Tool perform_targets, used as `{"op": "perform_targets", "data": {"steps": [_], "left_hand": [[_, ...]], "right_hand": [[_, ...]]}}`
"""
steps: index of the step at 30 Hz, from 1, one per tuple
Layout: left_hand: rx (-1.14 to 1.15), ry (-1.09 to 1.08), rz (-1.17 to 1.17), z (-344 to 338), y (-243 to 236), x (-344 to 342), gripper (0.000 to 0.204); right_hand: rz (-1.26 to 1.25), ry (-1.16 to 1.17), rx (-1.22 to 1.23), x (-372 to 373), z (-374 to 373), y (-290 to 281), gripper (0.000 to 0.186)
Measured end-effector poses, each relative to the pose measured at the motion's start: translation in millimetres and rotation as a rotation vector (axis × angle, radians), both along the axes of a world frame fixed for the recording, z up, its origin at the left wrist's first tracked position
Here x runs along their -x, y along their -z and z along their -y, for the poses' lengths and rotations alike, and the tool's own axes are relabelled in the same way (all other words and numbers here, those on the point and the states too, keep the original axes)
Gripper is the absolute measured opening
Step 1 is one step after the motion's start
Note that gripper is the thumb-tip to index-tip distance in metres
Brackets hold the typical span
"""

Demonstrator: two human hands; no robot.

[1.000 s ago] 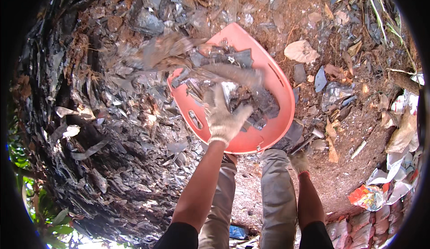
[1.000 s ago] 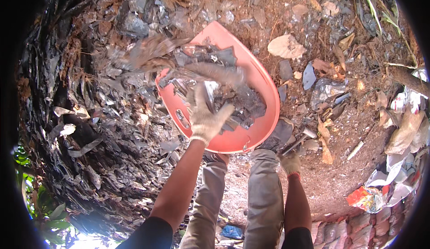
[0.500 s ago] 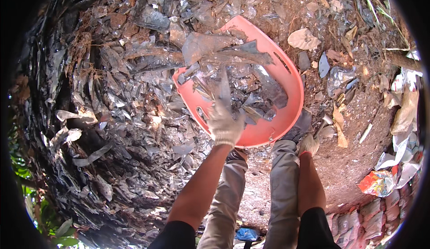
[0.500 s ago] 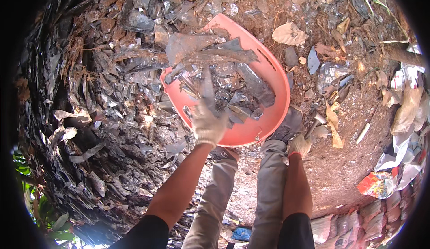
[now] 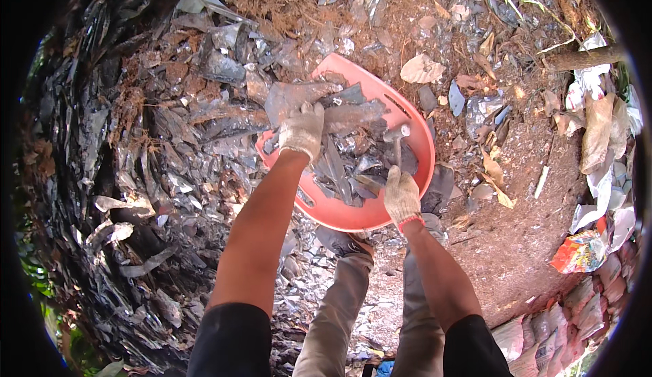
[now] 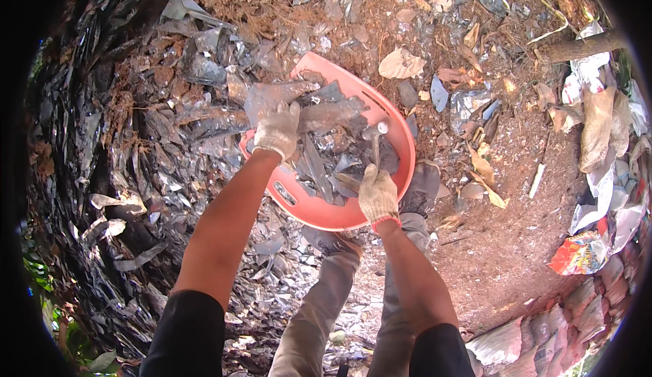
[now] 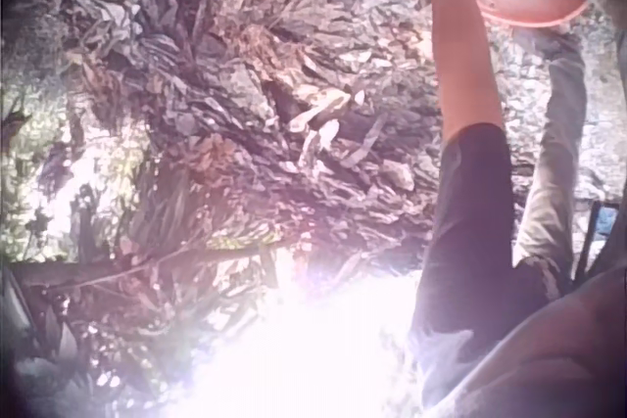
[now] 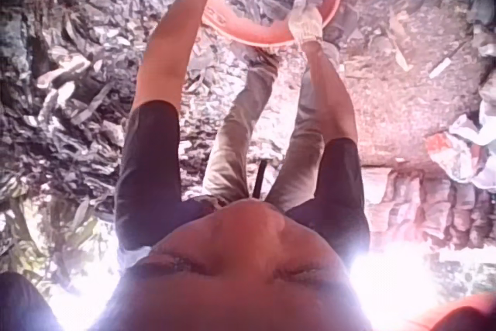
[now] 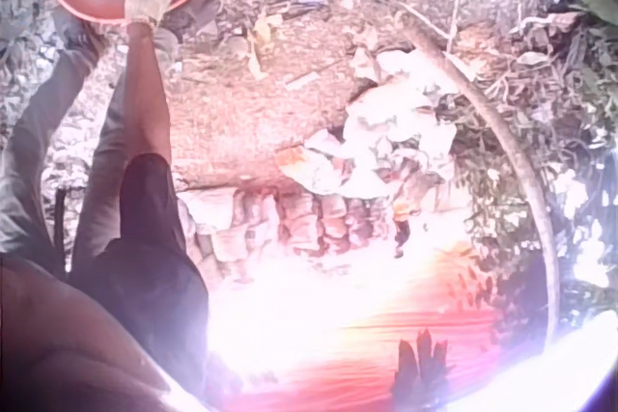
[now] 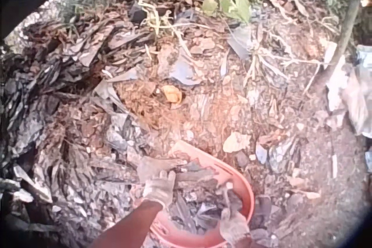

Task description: The person collects dark rock fragments from the ground using a red dustpan and gloved hands, then transfers the contents into large white sacks. The process repeats multiple times as they gather more rocks and fill additional sacks.

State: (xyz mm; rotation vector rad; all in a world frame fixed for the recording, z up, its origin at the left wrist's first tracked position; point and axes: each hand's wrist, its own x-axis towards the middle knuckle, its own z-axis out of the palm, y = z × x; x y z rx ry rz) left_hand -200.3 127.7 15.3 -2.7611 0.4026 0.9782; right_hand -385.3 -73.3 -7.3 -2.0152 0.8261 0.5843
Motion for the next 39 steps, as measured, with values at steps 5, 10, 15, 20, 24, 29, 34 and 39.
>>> {"op": "perform_targets", "data": {"steps": [5, 10, 15, 20, 24, 29, 34, 39], "left_hand": [[0.180, -0.238, -0.216, 15, -35, 24, 0.042], [1.083, -1.287, -0.770, 11, -24, 86, 0.043], [0.866, -1.179, -0.666, 59, 54, 174, 0.027], [0.861, -1.537, 0.012, 105, 46, 206, 0.037], [0.436, -0.936, 0.051, 78, -13, 179, 0.060], [0.273, -0.597, 0.019, 8, -14, 150, 0.099], [0.021, -0.309, -0.265, -4, -22, 138, 0.110], [-0.038, -0.051, -0.245, -33, 0, 152, 0.046]], "right_hand": [[0.237, 0.091, -0.018, 8, 7, -28, 0.047], [0.079, 0.298, -0.143, 25, 30, -46, 0.044], [0.202, 0.279, -0.169, 44, 23, -41, 0.039], [0.340, 0.368, -0.092, 73, -12, -12, 0.035], [-0.150, 0.608, -0.399, 61, -7, -16, 0.042], [-0.003, 0.985, -0.508, 44, -3, -51, 0.045], [-0.289, 0.821, -0.572, 24, -52, -50, 0.043], [-0.102, 0.460, -0.500, 25, -40, -66, 0.040]]}}
